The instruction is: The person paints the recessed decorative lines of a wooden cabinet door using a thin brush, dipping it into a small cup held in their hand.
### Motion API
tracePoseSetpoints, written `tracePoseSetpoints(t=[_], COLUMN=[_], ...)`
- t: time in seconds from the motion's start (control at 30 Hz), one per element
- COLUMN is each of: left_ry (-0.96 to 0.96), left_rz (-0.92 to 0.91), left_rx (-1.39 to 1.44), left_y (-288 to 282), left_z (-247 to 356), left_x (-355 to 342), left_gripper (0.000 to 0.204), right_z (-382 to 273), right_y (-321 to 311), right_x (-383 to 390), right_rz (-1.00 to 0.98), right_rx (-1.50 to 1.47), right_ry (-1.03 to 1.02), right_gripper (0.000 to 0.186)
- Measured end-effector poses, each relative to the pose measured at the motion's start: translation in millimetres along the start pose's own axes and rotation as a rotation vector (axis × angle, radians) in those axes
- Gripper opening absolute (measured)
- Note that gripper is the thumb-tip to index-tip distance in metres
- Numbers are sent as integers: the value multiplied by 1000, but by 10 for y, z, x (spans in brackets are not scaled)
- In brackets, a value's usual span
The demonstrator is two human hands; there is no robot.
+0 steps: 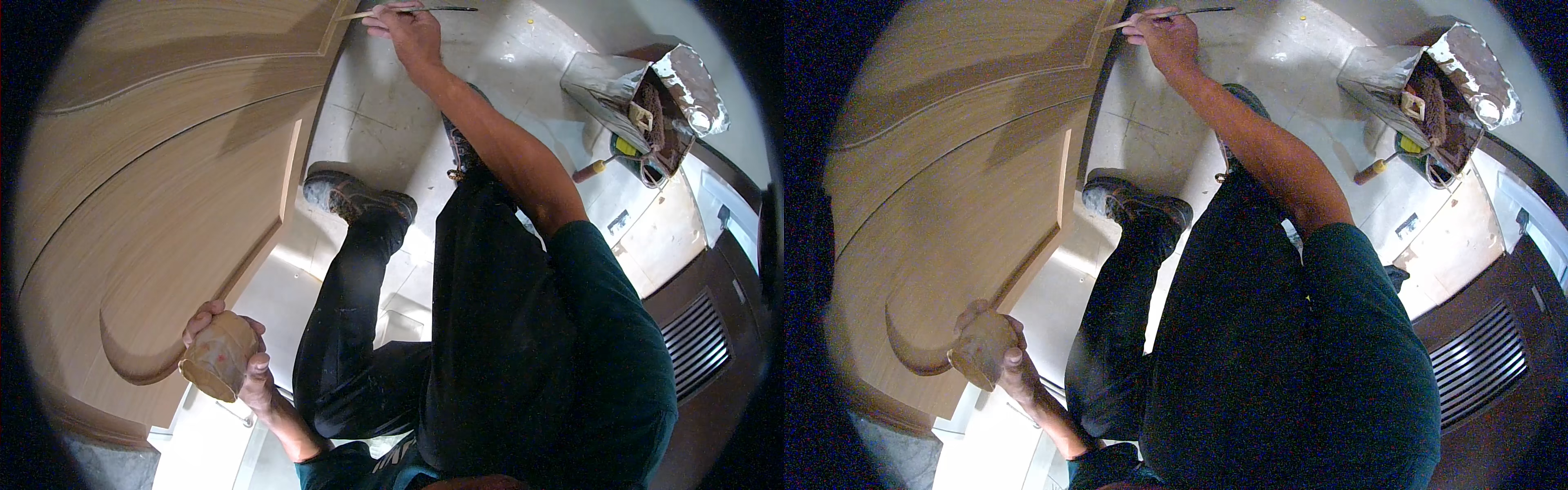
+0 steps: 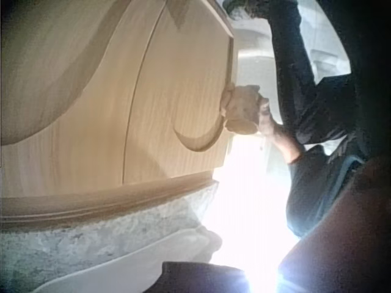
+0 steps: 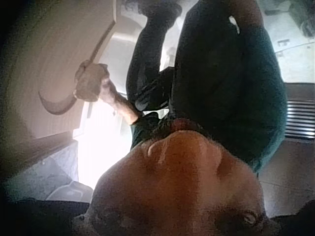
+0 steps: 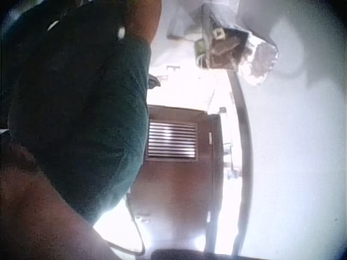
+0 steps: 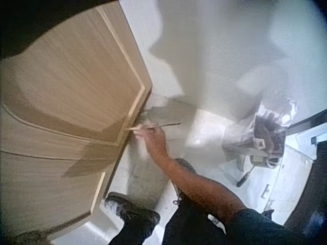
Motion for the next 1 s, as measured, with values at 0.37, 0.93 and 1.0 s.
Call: tracePoseSetpoints(t=[0.37,0.93,1.0], left_ry=[3,-7,-2], left_rz=[-3,-55,-56], left_rx=[6,8,18], left_y=[-42,-11,-7], left_z=[-19,-17,-15], left_x=[5,-30,-30], left_gripper=[101,99,99], right_z=[-362,-278,-232], right_y=[-130,-40,-10], right_x=[-102,-183,-206], right_rz=[249,68,21], right_rx=[220,-20,-12], right_ry=[41,-35,-4], right_gripper=[21,21,21])
Point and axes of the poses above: each hand's wrist, its own x-axis away from the middle knuckle, its own y-axis out of the palm, z = x × y, the point moved 10 cm from there along -x, towards the middle knuckle, and after that the axes turned 15 degrees about y, right-handed, at the moved point
